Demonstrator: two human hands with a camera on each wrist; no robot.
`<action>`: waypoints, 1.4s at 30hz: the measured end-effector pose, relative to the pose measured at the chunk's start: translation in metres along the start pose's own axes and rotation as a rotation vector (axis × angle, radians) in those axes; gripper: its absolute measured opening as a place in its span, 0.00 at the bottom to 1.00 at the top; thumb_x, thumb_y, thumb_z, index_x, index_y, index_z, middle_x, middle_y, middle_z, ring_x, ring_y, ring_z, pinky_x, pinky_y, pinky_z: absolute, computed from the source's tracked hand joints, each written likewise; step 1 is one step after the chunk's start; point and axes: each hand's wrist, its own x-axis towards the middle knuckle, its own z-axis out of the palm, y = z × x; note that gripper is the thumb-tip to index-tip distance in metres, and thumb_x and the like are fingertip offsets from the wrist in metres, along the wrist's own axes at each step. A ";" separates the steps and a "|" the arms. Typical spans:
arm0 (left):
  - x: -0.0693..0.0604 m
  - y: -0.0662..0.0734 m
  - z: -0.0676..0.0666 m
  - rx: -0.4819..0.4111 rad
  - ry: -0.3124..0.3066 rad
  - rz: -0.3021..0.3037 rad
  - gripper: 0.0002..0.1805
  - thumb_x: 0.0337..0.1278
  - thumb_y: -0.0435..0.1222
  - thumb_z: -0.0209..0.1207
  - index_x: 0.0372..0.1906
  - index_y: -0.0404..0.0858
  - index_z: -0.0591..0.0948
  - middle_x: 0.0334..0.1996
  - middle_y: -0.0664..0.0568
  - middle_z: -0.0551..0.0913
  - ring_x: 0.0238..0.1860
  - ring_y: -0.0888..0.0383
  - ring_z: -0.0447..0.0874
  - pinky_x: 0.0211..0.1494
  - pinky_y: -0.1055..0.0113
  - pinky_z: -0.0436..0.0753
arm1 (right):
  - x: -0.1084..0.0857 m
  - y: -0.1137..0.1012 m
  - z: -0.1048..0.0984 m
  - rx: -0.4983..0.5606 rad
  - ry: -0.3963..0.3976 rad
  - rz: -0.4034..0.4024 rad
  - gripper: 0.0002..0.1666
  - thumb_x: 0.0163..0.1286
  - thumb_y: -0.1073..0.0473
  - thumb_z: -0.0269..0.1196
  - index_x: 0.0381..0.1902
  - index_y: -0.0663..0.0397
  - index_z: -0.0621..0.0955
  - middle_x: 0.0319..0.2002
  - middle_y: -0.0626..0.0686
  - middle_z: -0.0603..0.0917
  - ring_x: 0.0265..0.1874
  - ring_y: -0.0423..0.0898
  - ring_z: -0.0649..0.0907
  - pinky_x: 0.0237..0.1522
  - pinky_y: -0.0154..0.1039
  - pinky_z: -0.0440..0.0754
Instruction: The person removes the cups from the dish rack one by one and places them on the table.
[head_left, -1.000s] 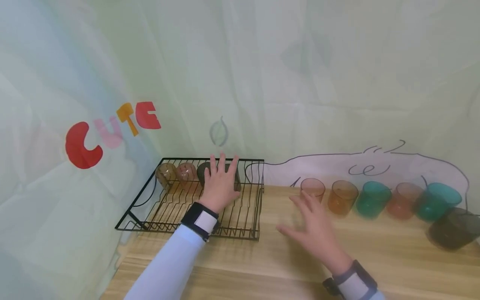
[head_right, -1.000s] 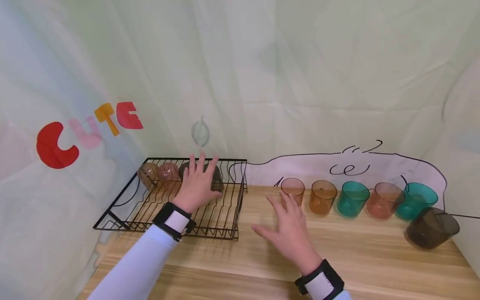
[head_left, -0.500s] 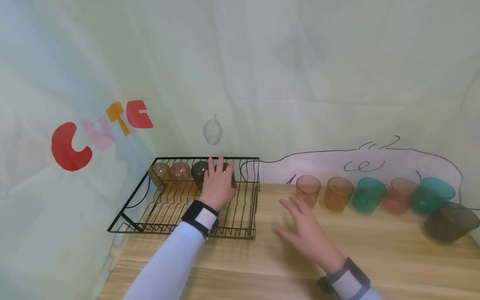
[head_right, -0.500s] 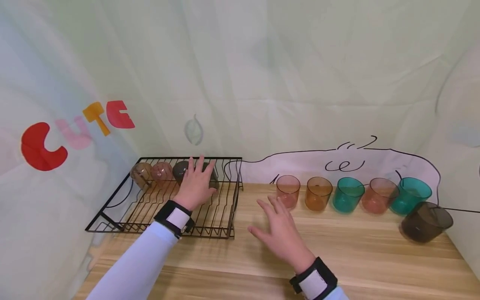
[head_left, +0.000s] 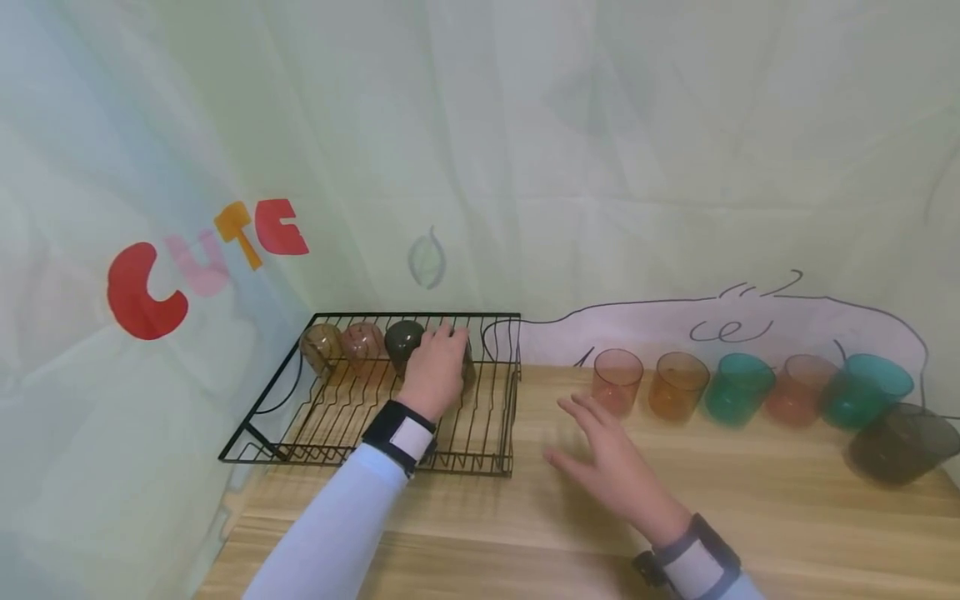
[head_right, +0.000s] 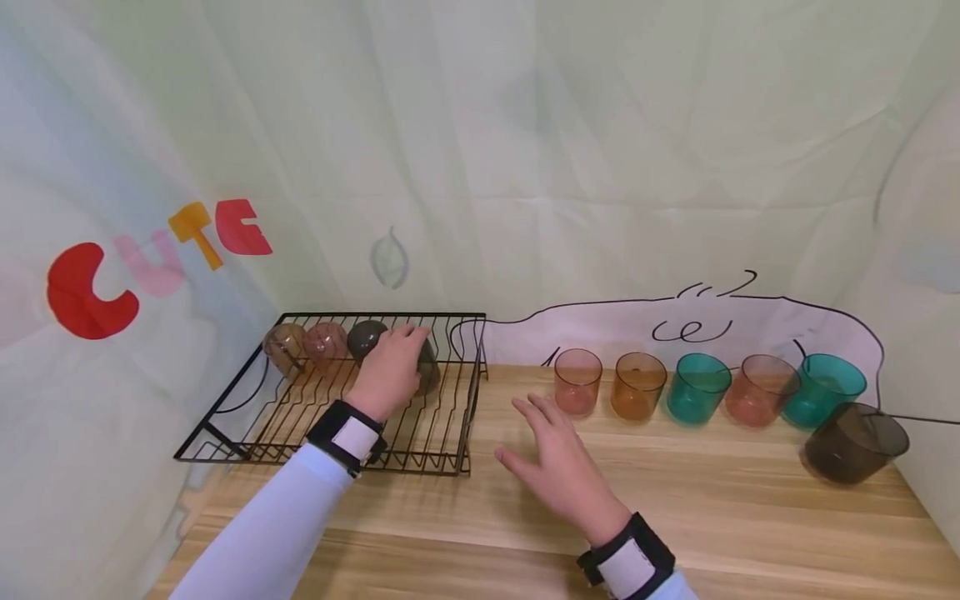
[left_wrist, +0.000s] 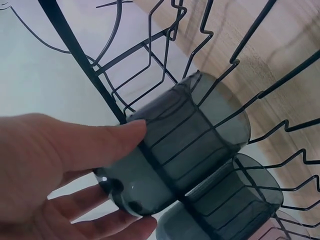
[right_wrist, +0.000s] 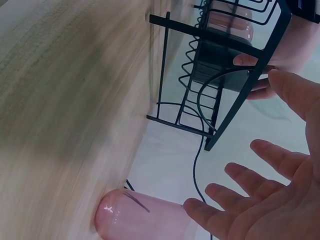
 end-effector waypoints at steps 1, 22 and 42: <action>0.000 0.000 -0.001 0.003 0.005 0.001 0.28 0.48 0.28 0.63 0.59 0.39 0.72 0.56 0.41 0.74 0.53 0.41 0.75 0.43 0.50 0.84 | 0.000 0.000 -0.001 0.003 0.001 0.001 0.46 0.55 0.26 0.56 0.68 0.37 0.64 0.72 0.52 0.58 0.69 0.53 0.63 0.65 0.58 0.65; -0.018 0.009 -0.028 -0.036 0.085 0.022 0.38 0.42 0.30 0.68 0.63 0.40 0.68 0.59 0.38 0.71 0.55 0.38 0.72 0.43 0.51 0.84 | 0.000 -0.013 -0.019 0.056 0.020 0.037 0.41 0.61 0.39 0.62 0.66 0.52 0.67 0.66 0.54 0.70 0.65 0.53 0.69 0.65 0.54 0.68; -0.041 0.033 -0.051 -0.473 0.406 0.109 0.31 0.56 0.36 0.62 0.65 0.44 0.68 0.62 0.45 0.66 0.62 0.47 0.66 0.59 0.55 0.77 | 0.000 -0.018 -0.020 0.084 0.042 0.025 0.40 0.61 0.38 0.61 0.65 0.50 0.68 0.65 0.55 0.71 0.63 0.53 0.71 0.63 0.55 0.70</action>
